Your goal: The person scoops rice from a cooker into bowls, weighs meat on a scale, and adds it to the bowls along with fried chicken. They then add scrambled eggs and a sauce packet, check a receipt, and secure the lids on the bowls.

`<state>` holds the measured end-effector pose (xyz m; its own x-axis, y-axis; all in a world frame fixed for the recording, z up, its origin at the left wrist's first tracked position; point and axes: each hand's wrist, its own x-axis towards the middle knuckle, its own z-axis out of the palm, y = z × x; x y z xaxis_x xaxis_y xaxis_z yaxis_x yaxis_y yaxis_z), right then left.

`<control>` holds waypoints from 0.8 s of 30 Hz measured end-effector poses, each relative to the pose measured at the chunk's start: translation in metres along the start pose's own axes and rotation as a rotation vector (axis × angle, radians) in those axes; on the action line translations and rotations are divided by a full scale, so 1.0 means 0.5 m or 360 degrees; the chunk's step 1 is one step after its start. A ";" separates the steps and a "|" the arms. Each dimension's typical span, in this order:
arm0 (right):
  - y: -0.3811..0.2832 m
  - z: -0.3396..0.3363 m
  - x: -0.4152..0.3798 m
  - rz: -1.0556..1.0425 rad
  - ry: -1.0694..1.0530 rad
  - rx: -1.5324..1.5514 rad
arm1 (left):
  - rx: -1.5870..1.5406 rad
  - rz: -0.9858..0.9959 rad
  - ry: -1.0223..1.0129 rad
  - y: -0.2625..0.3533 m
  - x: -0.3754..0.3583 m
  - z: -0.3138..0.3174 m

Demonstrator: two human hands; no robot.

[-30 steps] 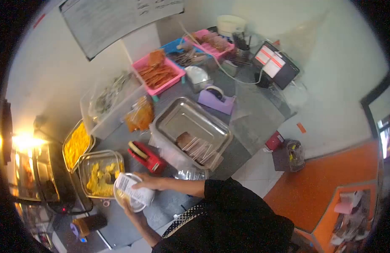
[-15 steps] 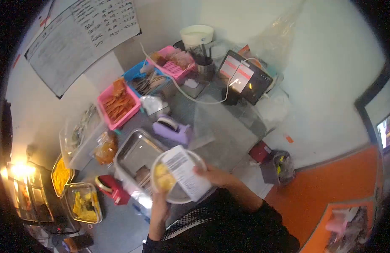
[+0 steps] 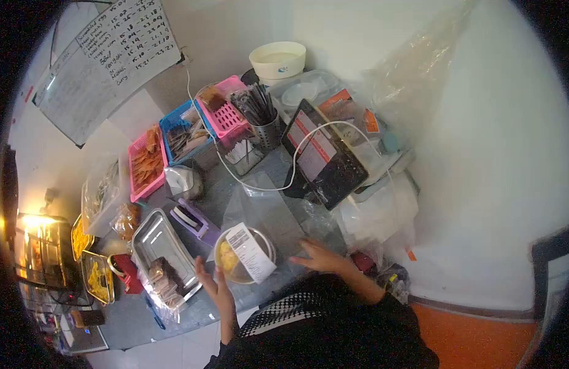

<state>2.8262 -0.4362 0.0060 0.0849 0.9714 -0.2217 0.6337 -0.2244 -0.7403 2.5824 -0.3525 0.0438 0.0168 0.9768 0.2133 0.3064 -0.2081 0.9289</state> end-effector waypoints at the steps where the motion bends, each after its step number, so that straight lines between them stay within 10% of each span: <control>1: 0.038 -0.036 -0.031 -0.0051 -0.0066 -0.0244 | 0.0155 0.0195 0.0182 0.045 -0.003 0.007; 5: 0.254 -0.139 -0.094 0.0366 0.0625 -0.0419 | -0.0067 0.0937 -0.0041 0.105 -0.055 0.097; 9: 0.343 -0.194 -0.087 0.0200 0.1529 -0.0232 | -0.0384 0.1228 -0.1058 0.180 -0.068 0.228; 16: 0.348 -0.290 -0.077 -0.0005 0.0200 -0.0581 | -0.0772 0.0144 -0.0593 0.095 -0.001 0.415; 19: 0.393 -0.286 -0.048 -0.0460 0.0213 -0.0603 | -0.1191 -0.0005 -0.0210 0.076 0.069 0.487; 24: 0.425 -0.284 -0.048 0.0008 0.0419 -0.0465 | -0.1281 -0.0397 0.0144 0.027 0.208 0.596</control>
<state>3.0681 -0.4962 -0.0556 0.2591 0.9655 -0.0264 0.8216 -0.2347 -0.5196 2.8721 -0.2388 -0.0117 -0.0483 0.9982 -0.0348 -0.4805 0.0073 0.8769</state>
